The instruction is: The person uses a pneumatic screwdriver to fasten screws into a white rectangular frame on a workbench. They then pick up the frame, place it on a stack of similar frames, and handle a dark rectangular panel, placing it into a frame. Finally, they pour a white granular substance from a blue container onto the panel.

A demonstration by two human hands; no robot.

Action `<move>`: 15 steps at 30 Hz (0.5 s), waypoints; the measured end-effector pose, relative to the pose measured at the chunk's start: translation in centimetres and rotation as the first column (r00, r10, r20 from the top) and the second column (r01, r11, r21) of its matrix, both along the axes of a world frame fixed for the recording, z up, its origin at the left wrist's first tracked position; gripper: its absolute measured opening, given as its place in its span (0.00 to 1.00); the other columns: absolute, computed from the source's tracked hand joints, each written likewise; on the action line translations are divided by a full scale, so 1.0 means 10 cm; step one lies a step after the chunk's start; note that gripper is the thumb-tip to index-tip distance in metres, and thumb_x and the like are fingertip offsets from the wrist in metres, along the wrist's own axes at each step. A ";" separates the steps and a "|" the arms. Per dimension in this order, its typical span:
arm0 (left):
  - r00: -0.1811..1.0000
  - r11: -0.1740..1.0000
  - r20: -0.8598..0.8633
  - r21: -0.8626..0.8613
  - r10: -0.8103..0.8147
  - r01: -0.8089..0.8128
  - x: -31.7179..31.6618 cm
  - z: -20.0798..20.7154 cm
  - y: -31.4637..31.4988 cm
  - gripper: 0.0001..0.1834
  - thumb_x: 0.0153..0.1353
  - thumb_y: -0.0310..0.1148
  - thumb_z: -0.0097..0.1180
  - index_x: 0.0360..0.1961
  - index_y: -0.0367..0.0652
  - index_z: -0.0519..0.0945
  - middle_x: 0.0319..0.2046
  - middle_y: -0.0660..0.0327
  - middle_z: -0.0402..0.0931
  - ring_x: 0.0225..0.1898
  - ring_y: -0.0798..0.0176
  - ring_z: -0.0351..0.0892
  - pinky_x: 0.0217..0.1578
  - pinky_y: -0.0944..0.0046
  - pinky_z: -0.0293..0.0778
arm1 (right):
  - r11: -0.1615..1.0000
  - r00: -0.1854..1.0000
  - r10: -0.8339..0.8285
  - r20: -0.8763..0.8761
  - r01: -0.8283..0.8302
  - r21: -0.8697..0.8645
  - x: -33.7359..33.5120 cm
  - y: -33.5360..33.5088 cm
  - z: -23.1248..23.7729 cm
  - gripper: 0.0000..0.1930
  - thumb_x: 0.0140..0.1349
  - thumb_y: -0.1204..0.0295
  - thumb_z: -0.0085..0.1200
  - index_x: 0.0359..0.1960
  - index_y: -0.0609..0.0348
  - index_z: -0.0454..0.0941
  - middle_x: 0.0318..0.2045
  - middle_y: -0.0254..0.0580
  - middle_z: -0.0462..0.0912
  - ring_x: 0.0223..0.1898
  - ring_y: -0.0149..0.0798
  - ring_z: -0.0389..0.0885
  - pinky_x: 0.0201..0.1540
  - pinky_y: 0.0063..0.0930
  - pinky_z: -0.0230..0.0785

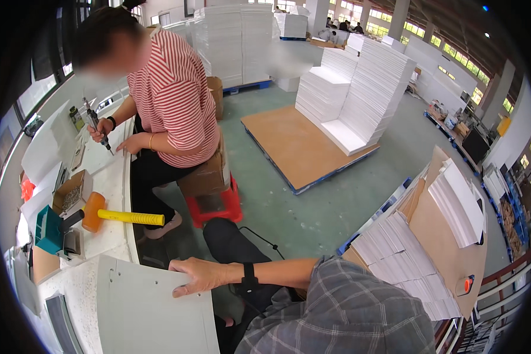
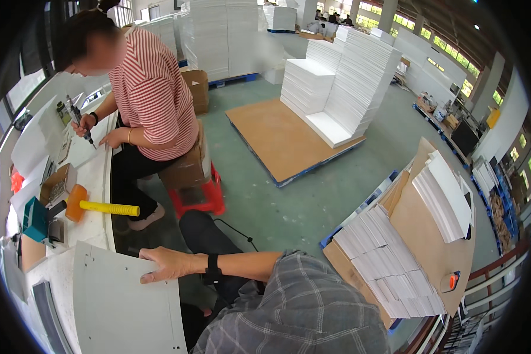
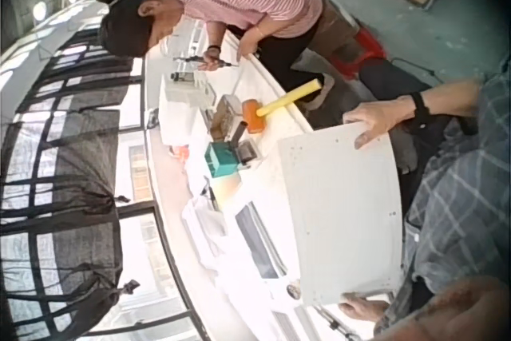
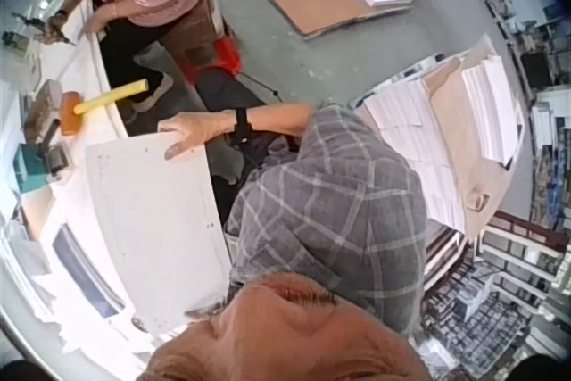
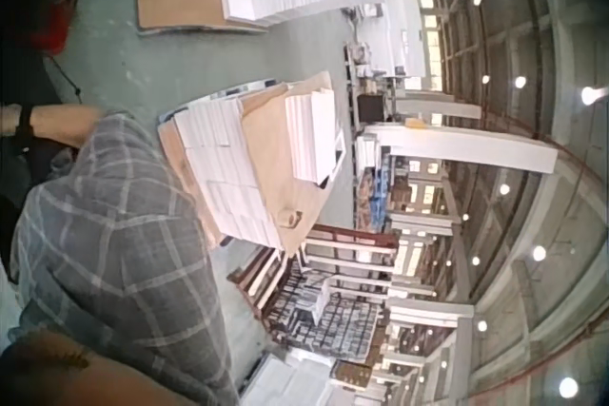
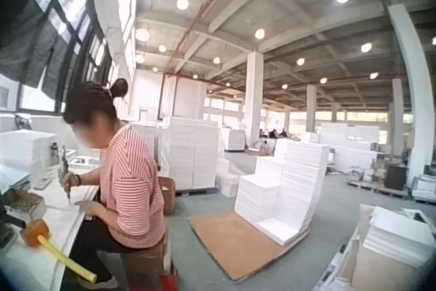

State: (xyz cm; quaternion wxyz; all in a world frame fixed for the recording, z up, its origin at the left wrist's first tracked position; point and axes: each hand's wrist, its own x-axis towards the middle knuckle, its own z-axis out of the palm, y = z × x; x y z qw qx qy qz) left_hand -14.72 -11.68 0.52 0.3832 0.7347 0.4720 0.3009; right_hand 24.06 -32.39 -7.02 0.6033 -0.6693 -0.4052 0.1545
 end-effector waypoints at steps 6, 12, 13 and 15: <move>0.992 0.994 0.115 -0.092 -0.053 0.064 0.55 0.06 -0.47 0.30 0.70 0.46 0.57 0.63 0.35 0.71 0.50 0.46 0.76 0.52 0.52 0.75 0.51 0.50 0.73 | 0.969 0.962 -0.246 -0.114 0.242 -0.051 0.14 -1.58 -0.20 0.31 0.65 0.45 0.63 0.48 0.65 0.72 0.39 0.45 0.83 0.42 0.35 0.81 0.45 0.32 0.74; 0.854 0.811 0.316 -0.298 -0.413 0.503 2.12 0.45 -1.58 0.21 0.69 0.40 0.56 0.54 0.33 0.77 0.40 0.56 0.78 0.41 0.60 0.72 0.45 0.57 0.69 | 0.800 0.719 -0.570 -0.398 0.596 -0.070 0.02 -3.11 -0.62 0.35 0.71 0.55 0.61 0.70 0.67 0.66 0.61 0.45 0.78 0.60 0.35 0.75 0.62 0.31 0.68; 0.812 0.767 0.270 -0.274 -0.518 0.581 2.33 0.46 -1.67 0.20 0.70 0.39 0.55 0.54 0.33 0.77 0.40 0.56 0.78 0.40 0.61 0.72 0.45 0.57 0.69 | 0.768 0.672 -0.563 -0.481 0.640 -0.004 -0.02 -3.32 -0.60 0.35 0.70 0.57 0.62 0.70 0.67 0.66 0.61 0.44 0.78 0.60 0.34 0.75 0.62 0.31 0.68; 0.699 0.651 0.193 -0.260 -0.689 0.713 2.83 0.38 -1.79 0.18 0.73 0.36 0.54 0.54 0.31 0.76 0.40 0.57 0.78 0.40 0.62 0.72 0.44 0.60 0.69 | 0.665 0.564 -0.651 -0.509 0.746 -0.024 -0.11 -3.76 -0.67 0.34 0.69 0.60 0.63 0.70 0.67 0.66 0.59 0.41 0.79 0.58 0.32 0.77 0.62 0.30 0.69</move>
